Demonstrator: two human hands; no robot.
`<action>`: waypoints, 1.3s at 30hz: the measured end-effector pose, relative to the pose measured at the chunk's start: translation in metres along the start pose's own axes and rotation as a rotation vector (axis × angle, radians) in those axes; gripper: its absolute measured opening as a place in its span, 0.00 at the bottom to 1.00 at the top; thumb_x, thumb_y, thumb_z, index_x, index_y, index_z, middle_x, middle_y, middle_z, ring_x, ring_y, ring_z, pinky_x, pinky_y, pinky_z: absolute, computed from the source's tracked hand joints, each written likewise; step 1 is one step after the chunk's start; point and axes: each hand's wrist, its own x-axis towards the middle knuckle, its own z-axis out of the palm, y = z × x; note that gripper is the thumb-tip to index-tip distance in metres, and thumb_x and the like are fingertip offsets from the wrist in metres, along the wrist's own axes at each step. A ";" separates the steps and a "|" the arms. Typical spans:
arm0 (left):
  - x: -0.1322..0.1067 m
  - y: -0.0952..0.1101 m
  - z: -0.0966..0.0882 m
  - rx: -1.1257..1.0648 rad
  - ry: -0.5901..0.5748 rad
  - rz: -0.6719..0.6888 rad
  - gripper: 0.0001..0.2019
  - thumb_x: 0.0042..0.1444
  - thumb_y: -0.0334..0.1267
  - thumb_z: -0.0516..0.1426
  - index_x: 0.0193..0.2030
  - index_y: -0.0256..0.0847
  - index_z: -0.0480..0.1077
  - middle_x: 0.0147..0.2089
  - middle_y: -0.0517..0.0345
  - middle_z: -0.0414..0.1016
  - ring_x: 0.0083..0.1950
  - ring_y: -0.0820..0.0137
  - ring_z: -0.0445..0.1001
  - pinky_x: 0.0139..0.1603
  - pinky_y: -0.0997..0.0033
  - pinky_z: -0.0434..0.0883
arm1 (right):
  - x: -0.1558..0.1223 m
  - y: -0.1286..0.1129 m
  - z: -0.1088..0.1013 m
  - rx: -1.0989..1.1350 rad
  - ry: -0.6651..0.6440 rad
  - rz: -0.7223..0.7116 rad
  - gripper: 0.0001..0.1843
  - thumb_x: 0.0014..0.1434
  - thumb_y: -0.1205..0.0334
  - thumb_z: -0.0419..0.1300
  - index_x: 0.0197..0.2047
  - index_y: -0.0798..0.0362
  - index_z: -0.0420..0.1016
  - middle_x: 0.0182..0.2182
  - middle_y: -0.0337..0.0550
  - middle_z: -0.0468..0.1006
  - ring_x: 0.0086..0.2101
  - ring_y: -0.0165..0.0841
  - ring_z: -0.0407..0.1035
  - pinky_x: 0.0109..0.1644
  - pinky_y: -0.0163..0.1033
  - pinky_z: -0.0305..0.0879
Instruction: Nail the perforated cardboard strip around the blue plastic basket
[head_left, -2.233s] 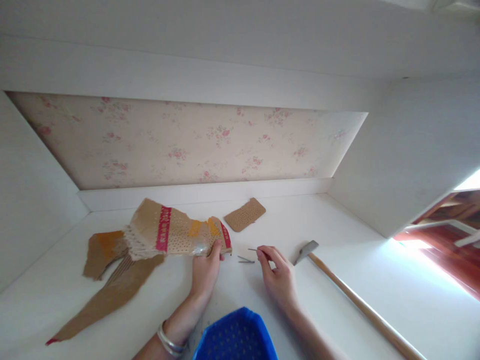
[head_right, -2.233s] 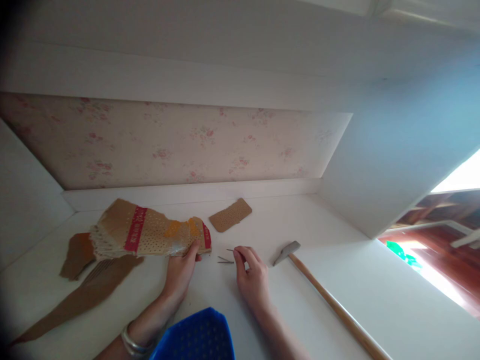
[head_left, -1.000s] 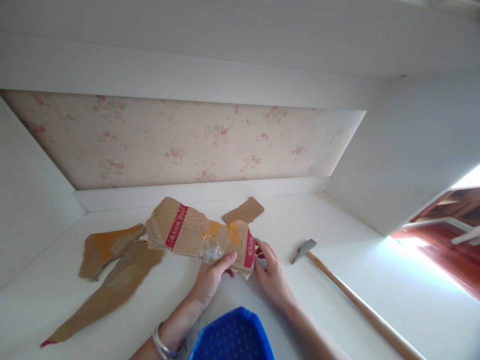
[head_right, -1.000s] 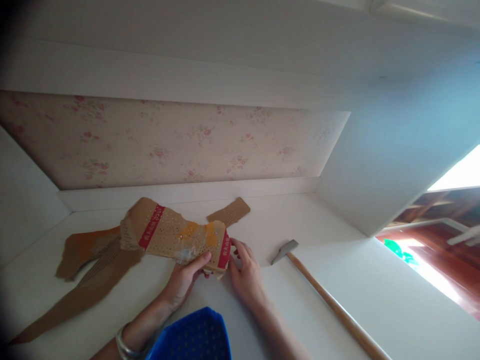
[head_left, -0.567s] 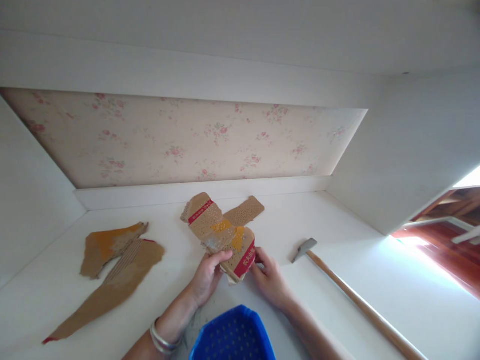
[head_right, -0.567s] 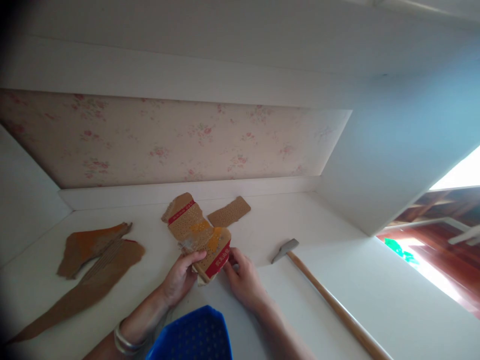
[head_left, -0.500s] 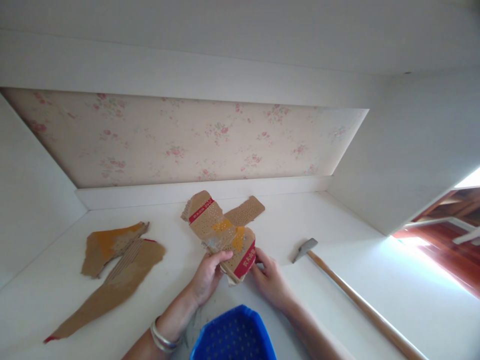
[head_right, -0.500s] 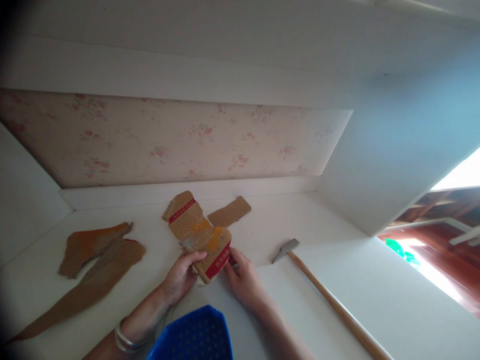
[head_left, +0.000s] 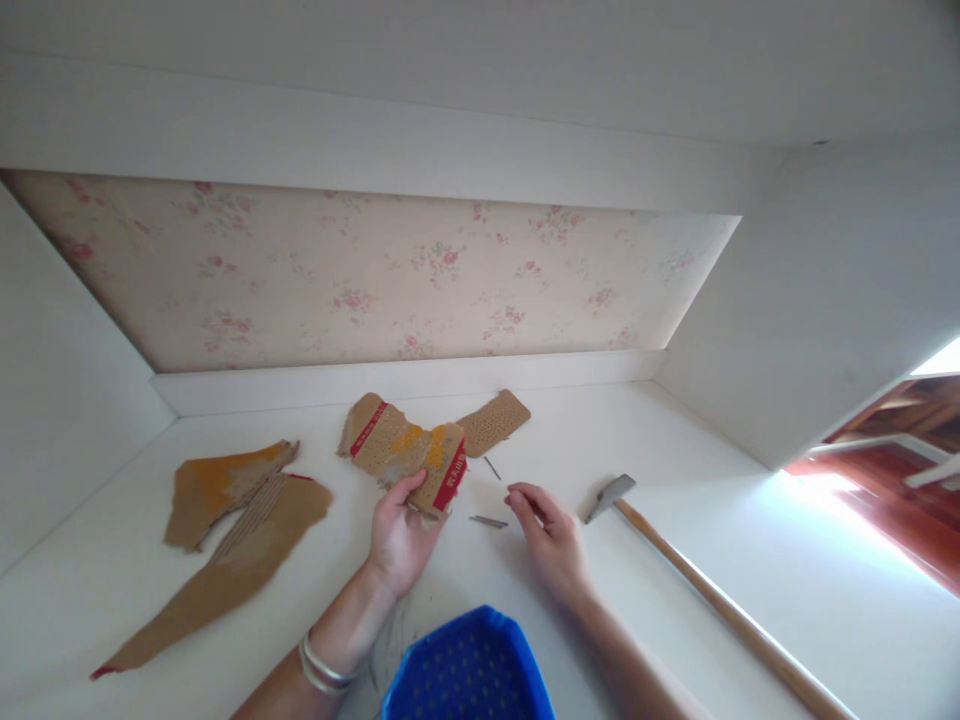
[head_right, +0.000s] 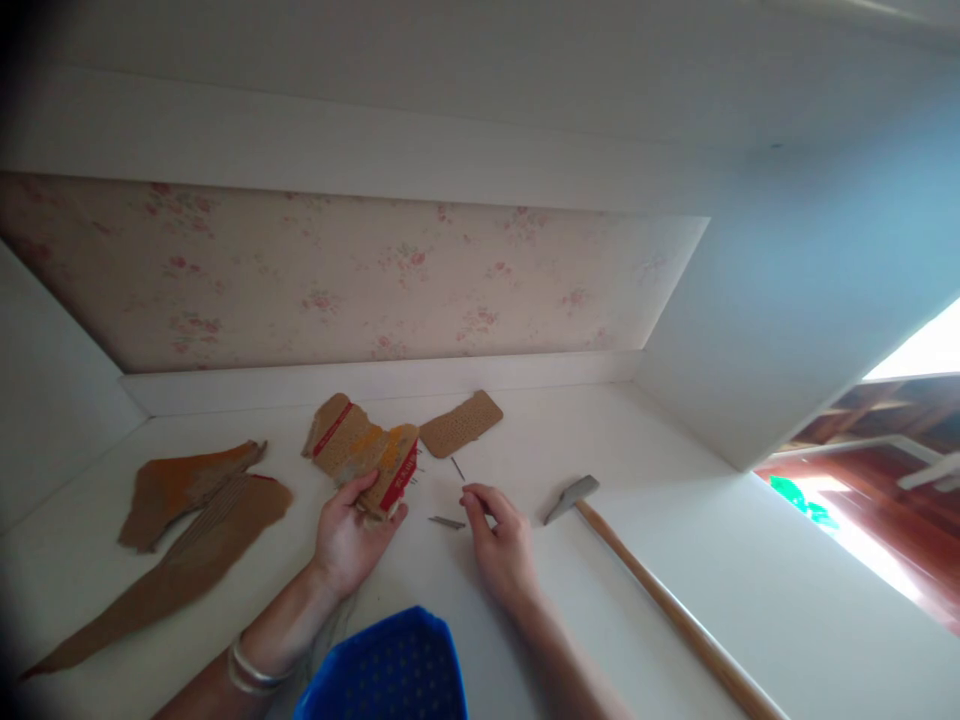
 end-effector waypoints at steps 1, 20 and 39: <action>0.003 0.001 -0.002 -0.033 0.026 0.020 0.06 0.53 0.30 0.59 0.37 0.38 0.76 0.35 0.54 0.82 0.31 0.68 0.79 0.31 0.70 0.71 | 0.001 0.004 -0.001 -0.031 0.052 0.033 0.18 0.69 0.52 0.49 0.44 0.52 0.77 0.36 0.48 0.82 0.37 0.39 0.76 0.40 0.41 0.72; 0.000 -0.004 0.002 0.019 -0.045 0.031 0.06 0.55 0.28 0.57 0.34 0.34 0.77 0.32 0.50 0.82 0.29 0.67 0.79 0.24 0.74 0.68 | 0.014 0.011 0.001 -0.319 -0.099 -0.118 0.20 0.66 0.67 0.48 0.48 0.51 0.81 0.49 0.48 0.81 0.47 0.39 0.75 0.54 0.47 0.69; 0.001 -0.006 0.004 0.058 -0.078 0.041 0.13 0.55 0.29 0.58 0.47 0.29 0.75 0.48 0.42 0.80 0.48 0.61 0.80 0.48 0.66 0.76 | 0.003 -0.005 -0.006 -0.324 -0.333 -0.281 0.10 0.64 0.65 0.58 0.41 0.45 0.82 0.40 0.42 0.80 0.42 0.39 0.71 0.51 0.46 0.64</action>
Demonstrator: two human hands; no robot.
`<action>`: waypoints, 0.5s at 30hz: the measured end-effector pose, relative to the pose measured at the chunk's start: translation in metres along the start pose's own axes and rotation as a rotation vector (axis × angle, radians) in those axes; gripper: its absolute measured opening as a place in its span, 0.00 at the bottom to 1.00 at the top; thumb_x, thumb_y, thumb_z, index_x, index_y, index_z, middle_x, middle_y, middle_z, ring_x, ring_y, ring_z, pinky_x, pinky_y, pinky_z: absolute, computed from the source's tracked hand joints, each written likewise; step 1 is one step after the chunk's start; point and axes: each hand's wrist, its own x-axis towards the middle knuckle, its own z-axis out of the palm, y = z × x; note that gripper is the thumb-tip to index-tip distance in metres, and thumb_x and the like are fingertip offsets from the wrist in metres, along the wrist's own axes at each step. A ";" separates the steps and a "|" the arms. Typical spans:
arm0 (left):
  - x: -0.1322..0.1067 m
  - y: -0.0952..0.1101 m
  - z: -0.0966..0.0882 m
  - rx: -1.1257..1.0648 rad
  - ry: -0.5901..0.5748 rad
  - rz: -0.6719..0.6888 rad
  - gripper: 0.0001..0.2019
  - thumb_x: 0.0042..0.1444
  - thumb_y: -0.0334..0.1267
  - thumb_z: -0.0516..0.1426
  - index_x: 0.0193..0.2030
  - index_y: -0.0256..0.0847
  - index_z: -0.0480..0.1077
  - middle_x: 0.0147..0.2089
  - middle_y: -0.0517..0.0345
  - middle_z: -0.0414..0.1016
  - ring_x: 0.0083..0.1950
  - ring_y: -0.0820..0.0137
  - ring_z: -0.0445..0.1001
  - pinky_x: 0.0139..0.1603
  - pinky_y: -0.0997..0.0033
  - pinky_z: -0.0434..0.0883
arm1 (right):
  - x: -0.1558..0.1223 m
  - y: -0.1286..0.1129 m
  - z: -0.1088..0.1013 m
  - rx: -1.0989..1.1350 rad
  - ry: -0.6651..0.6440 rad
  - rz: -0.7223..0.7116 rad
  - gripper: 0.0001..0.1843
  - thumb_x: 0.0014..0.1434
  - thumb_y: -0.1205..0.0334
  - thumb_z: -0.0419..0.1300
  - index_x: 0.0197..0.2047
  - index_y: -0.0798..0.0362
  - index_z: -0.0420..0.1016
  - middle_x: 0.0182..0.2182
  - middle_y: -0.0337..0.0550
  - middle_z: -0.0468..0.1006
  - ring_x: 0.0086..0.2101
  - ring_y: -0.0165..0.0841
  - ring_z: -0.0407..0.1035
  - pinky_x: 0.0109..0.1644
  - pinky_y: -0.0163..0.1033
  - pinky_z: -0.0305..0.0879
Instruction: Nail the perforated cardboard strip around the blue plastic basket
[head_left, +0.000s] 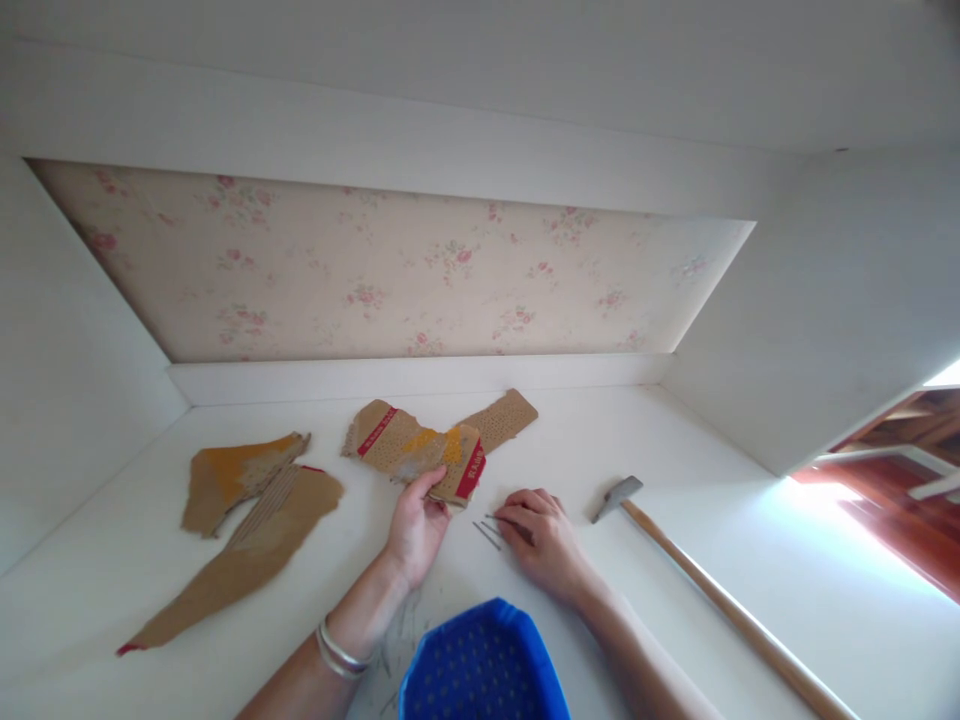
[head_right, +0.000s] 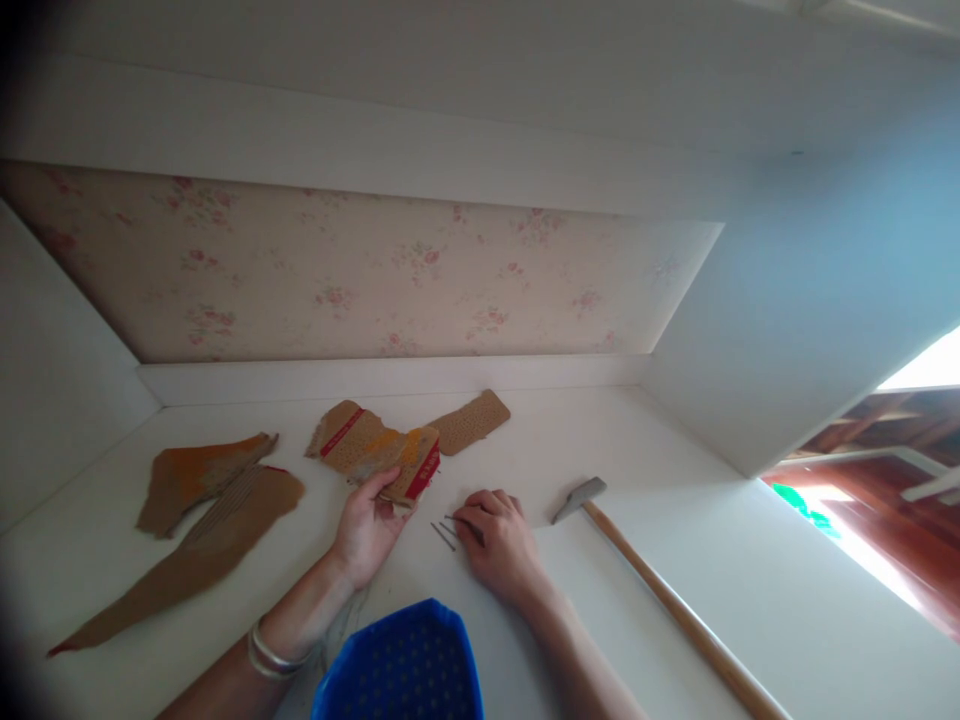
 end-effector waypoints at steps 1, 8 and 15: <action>0.000 0.000 0.000 0.009 0.008 0.004 0.12 0.55 0.29 0.59 0.46 0.29 0.75 0.47 0.42 0.81 0.47 0.61 0.80 0.47 0.67 0.77 | 0.000 0.000 0.000 -0.001 -0.004 0.003 0.09 0.63 0.65 0.59 0.40 0.45 0.82 0.40 0.42 0.80 0.42 0.38 0.71 0.50 0.45 0.64; 0.000 -0.003 -0.003 0.046 -0.006 0.014 0.11 0.54 0.31 0.60 0.45 0.31 0.76 0.47 0.44 0.81 0.46 0.62 0.80 0.45 0.68 0.76 | 0.000 0.001 0.002 -0.024 -0.001 0.035 0.10 0.66 0.65 0.56 0.36 0.47 0.78 0.37 0.43 0.75 0.39 0.37 0.70 0.48 0.45 0.64; 0.005 -0.006 -0.012 0.081 -0.017 0.012 0.12 0.52 0.34 0.63 0.43 0.31 0.76 0.44 0.45 0.81 0.42 0.64 0.80 0.37 0.73 0.74 | 0.000 0.005 0.004 -0.035 0.016 0.045 0.12 0.71 0.64 0.46 0.43 0.48 0.70 0.35 0.42 0.76 0.36 0.36 0.71 0.48 0.43 0.64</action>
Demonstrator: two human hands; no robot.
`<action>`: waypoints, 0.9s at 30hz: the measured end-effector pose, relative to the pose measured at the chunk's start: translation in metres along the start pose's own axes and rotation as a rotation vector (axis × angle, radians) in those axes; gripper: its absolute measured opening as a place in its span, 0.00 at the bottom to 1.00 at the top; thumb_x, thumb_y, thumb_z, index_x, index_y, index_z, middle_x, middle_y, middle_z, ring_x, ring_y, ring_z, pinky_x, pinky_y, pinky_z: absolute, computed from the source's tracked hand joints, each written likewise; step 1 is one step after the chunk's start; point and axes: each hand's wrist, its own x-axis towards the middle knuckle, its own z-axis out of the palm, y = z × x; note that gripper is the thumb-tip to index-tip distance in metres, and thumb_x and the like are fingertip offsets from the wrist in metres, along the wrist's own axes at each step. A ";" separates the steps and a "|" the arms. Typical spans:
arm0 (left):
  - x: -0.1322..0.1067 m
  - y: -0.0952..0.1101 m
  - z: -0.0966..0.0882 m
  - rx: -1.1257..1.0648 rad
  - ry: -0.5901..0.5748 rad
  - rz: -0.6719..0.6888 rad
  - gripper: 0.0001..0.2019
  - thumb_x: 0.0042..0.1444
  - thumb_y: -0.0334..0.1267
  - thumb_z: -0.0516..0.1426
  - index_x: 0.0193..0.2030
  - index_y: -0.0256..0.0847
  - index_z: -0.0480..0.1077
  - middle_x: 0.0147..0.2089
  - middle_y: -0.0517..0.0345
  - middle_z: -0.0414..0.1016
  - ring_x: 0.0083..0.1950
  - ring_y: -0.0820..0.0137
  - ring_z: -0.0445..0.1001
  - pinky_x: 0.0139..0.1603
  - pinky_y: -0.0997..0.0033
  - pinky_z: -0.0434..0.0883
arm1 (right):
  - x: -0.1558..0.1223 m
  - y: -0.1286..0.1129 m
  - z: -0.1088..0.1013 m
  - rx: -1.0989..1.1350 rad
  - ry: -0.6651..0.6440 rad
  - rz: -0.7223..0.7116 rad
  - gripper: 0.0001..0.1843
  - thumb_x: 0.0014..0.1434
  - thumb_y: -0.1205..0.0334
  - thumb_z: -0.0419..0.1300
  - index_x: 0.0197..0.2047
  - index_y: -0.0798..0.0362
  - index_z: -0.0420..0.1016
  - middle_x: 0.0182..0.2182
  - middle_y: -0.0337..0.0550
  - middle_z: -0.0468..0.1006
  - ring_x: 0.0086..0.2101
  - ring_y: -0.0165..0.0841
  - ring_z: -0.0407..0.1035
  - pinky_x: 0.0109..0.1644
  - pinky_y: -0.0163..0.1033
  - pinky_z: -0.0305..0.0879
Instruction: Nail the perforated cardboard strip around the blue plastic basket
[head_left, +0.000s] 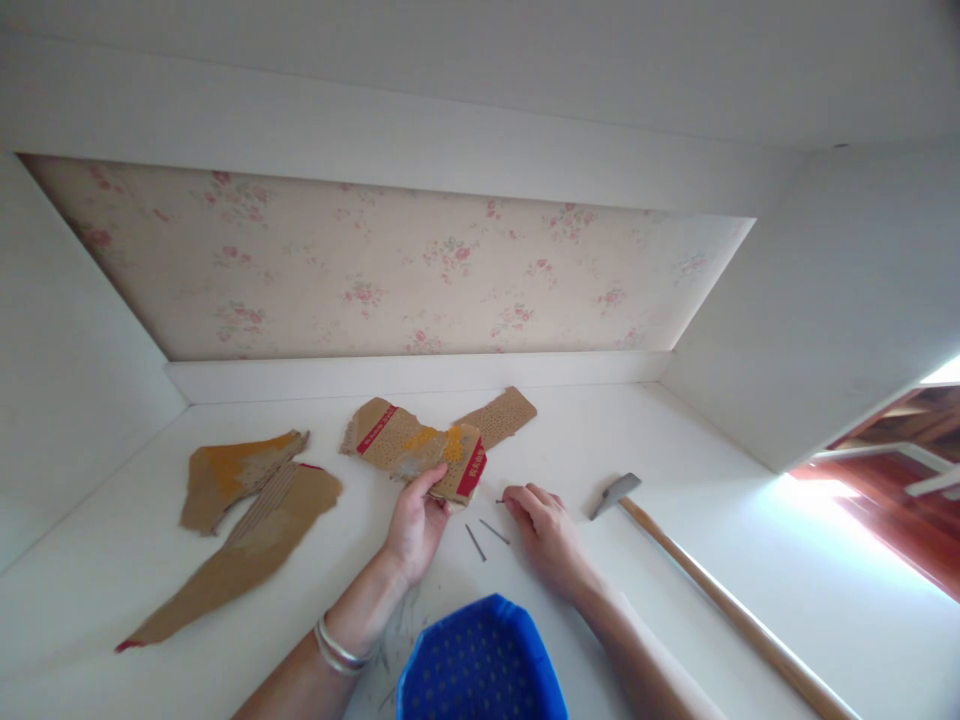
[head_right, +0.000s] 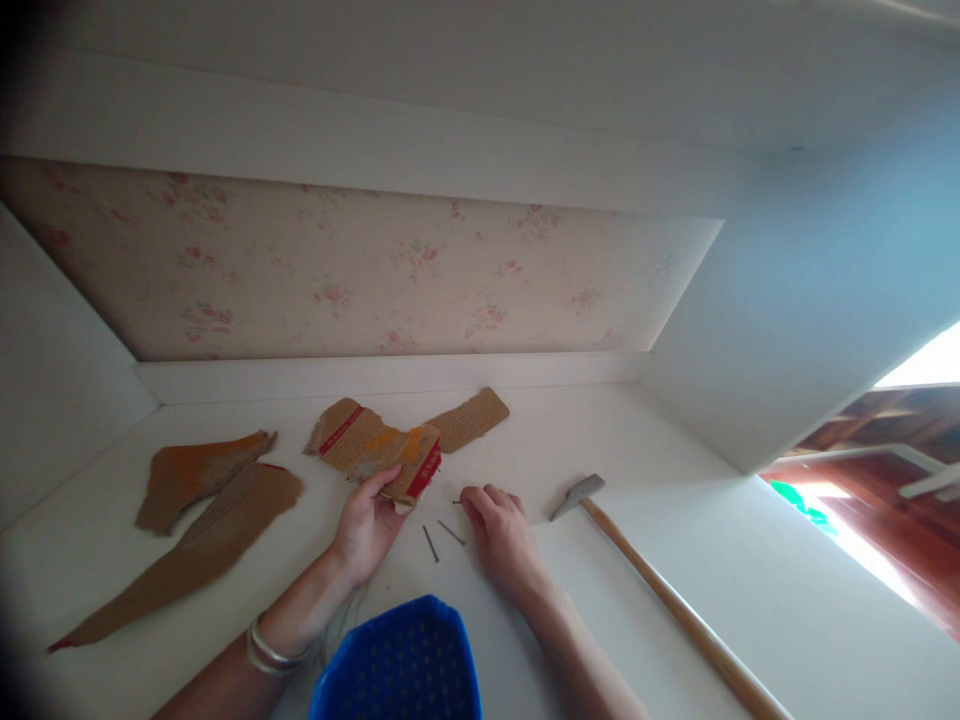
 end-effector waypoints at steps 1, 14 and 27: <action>0.000 0.000 0.000 0.004 -0.002 -0.005 0.12 0.52 0.34 0.63 0.43 0.31 0.76 0.43 0.44 0.81 0.42 0.64 0.80 0.36 0.72 0.73 | 0.000 0.000 0.000 -0.006 -0.008 -0.007 0.12 0.71 0.64 0.46 0.43 0.48 0.70 0.35 0.41 0.76 0.36 0.35 0.71 0.48 0.43 0.63; 0.001 -0.002 -0.002 0.068 -0.046 0.016 0.16 0.51 0.37 0.64 0.46 0.31 0.75 0.40 0.46 0.81 0.40 0.63 0.79 0.35 0.71 0.72 | -0.004 -0.009 -0.004 -0.051 -0.031 -0.048 0.11 0.69 0.66 0.51 0.39 0.50 0.75 0.40 0.45 0.78 0.39 0.37 0.71 0.48 0.44 0.61; -0.003 -0.013 0.000 0.256 -0.084 0.092 0.17 0.48 0.37 0.68 0.45 0.34 0.76 0.40 0.52 0.81 0.37 0.67 0.78 0.34 0.72 0.71 | -0.007 -0.014 -0.009 0.052 -0.097 -0.181 0.09 0.68 0.63 0.55 0.38 0.47 0.76 0.36 0.38 0.82 0.39 0.36 0.69 0.48 0.42 0.58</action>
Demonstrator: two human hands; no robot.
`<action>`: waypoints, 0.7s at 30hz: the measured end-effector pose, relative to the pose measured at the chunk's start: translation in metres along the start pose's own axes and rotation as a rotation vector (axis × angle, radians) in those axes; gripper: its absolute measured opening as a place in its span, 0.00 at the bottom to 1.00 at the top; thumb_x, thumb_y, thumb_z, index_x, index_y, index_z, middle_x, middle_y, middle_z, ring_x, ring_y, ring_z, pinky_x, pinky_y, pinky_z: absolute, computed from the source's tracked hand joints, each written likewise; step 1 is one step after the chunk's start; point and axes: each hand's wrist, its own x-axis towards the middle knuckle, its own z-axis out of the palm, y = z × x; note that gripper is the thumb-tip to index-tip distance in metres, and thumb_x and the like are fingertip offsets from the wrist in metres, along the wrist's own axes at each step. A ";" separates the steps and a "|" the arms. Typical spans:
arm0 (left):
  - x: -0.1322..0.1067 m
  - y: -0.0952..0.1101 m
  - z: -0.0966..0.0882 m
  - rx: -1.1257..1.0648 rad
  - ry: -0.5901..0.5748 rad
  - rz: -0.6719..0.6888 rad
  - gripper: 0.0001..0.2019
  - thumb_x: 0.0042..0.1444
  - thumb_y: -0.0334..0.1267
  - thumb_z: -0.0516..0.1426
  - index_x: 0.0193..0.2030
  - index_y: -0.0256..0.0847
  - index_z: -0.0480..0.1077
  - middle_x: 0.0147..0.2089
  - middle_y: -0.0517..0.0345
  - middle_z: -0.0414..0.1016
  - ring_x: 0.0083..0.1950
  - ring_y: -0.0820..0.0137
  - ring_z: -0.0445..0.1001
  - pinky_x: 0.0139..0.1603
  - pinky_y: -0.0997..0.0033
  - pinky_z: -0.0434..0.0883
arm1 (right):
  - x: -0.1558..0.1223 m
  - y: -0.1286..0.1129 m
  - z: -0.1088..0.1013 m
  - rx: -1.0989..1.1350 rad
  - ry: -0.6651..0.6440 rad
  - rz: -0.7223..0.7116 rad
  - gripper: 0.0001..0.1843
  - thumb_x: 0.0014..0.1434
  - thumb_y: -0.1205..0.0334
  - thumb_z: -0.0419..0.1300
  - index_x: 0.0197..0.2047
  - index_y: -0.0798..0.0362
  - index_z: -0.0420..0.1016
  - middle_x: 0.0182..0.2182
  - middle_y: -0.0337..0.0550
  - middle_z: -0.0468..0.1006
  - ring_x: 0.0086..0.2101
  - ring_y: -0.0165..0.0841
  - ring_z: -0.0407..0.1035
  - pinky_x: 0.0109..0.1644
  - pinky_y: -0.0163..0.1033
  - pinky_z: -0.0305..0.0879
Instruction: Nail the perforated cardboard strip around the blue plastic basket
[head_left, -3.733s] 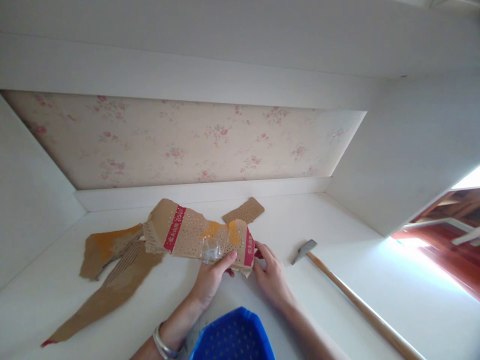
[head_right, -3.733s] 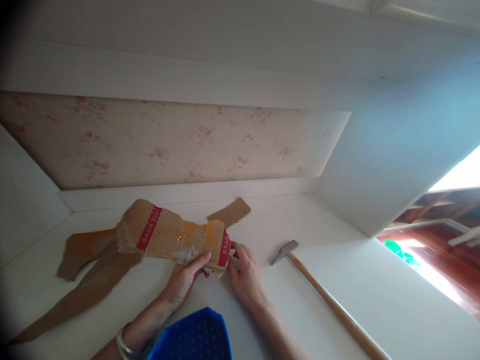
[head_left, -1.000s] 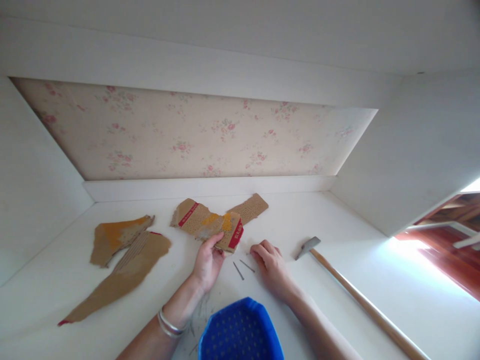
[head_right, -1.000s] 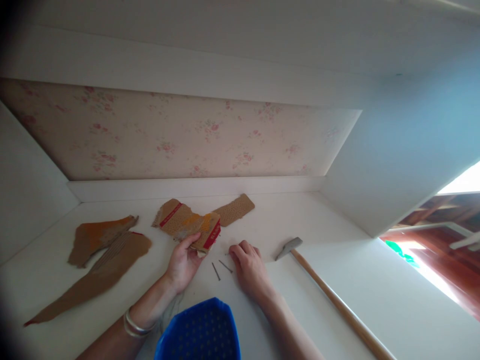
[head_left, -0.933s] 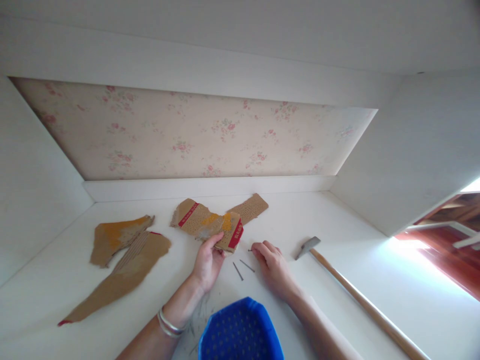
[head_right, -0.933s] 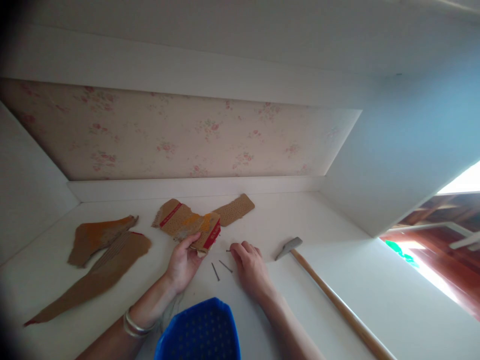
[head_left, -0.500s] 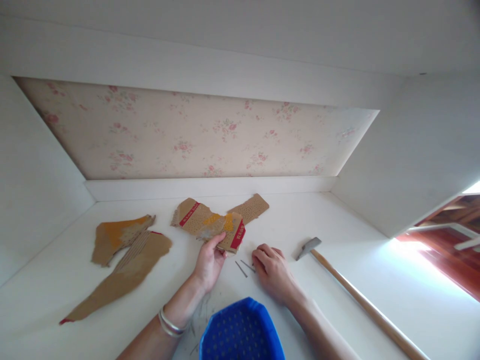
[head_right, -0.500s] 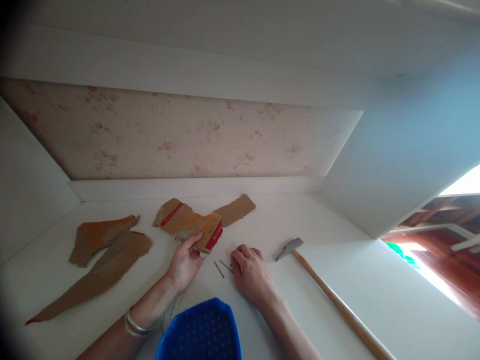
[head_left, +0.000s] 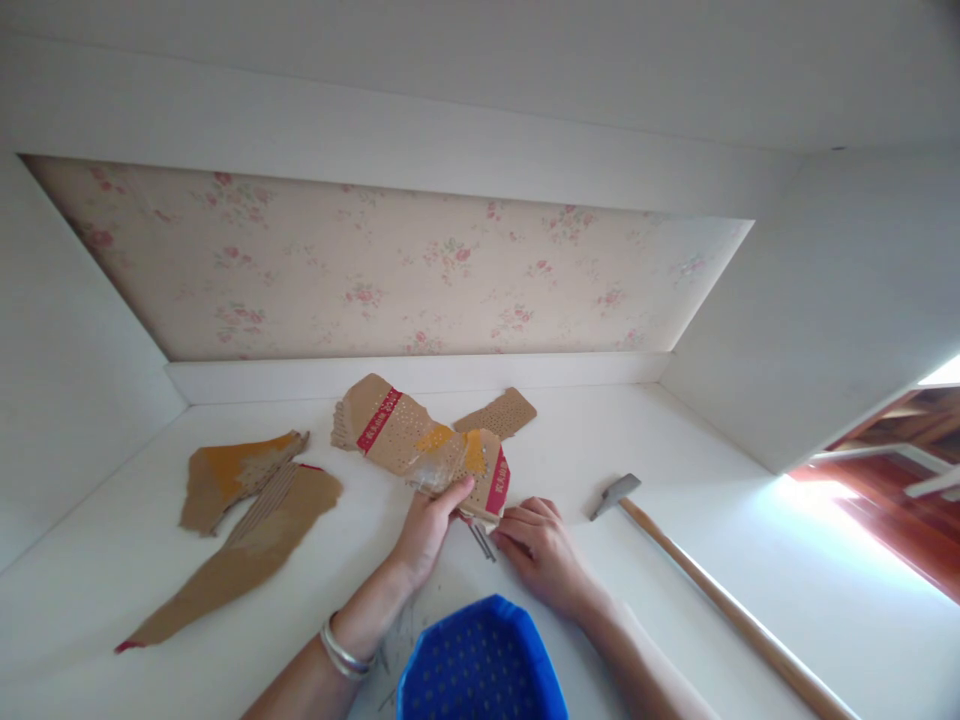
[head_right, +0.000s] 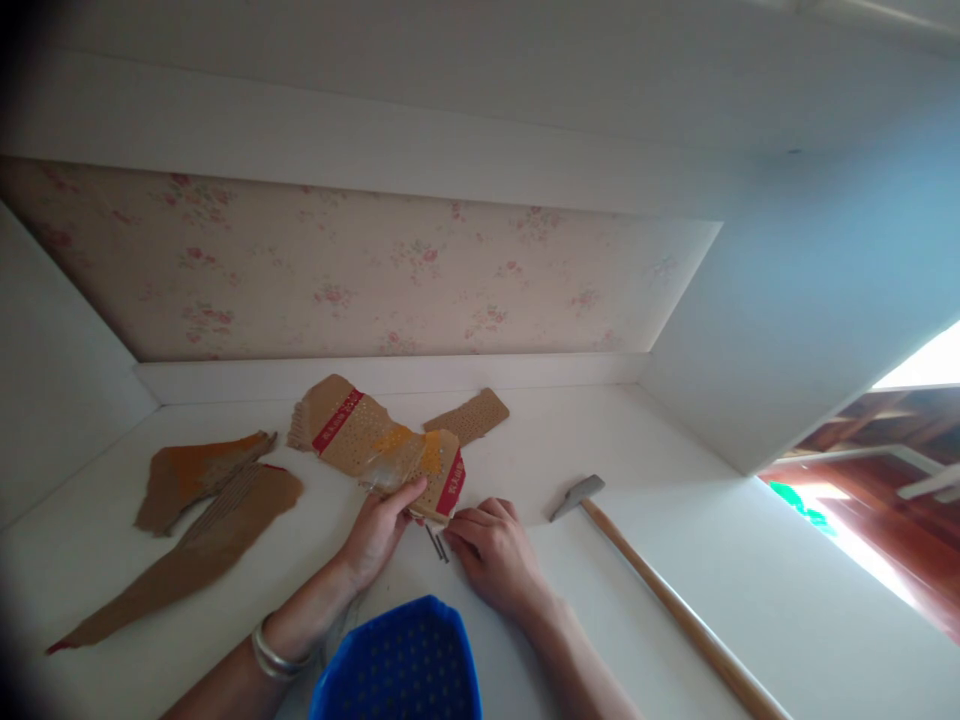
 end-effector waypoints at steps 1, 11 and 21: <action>-0.001 -0.001 0.001 0.032 -0.016 0.010 0.19 0.48 0.38 0.68 0.47 0.35 0.76 0.43 0.50 0.81 0.43 0.63 0.79 0.41 0.69 0.73 | 0.000 0.001 0.000 0.004 0.002 0.003 0.09 0.67 0.63 0.56 0.37 0.47 0.76 0.35 0.38 0.82 0.38 0.36 0.69 0.48 0.42 0.57; -0.003 0.001 0.000 0.141 -0.108 0.050 0.27 0.52 0.39 0.66 0.59 0.39 0.70 0.54 0.48 0.78 0.61 0.57 0.71 0.66 0.56 0.60 | 0.001 0.007 0.003 0.068 0.045 0.059 0.12 0.67 0.65 0.55 0.34 0.49 0.77 0.29 0.40 0.79 0.36 0.36 0.71 0.48 0.42 0.60; -0.010 0.000 0.008 0.029 -0.102 -0.068 0.23 0.50 0.40 0.67 0.52 0.35 0.74 0.47 0.45 0.80 0.41 0.61 0.79 0.36 0.68 0.74 | -0.001 0.013 0.006 0.223 0.212 0.229 0.15 0.69 0.63 0.50 0.56 0.48 0.69 0.47 0.46 0.79 0.43 0.35 0.74 0.48 0.40 0.69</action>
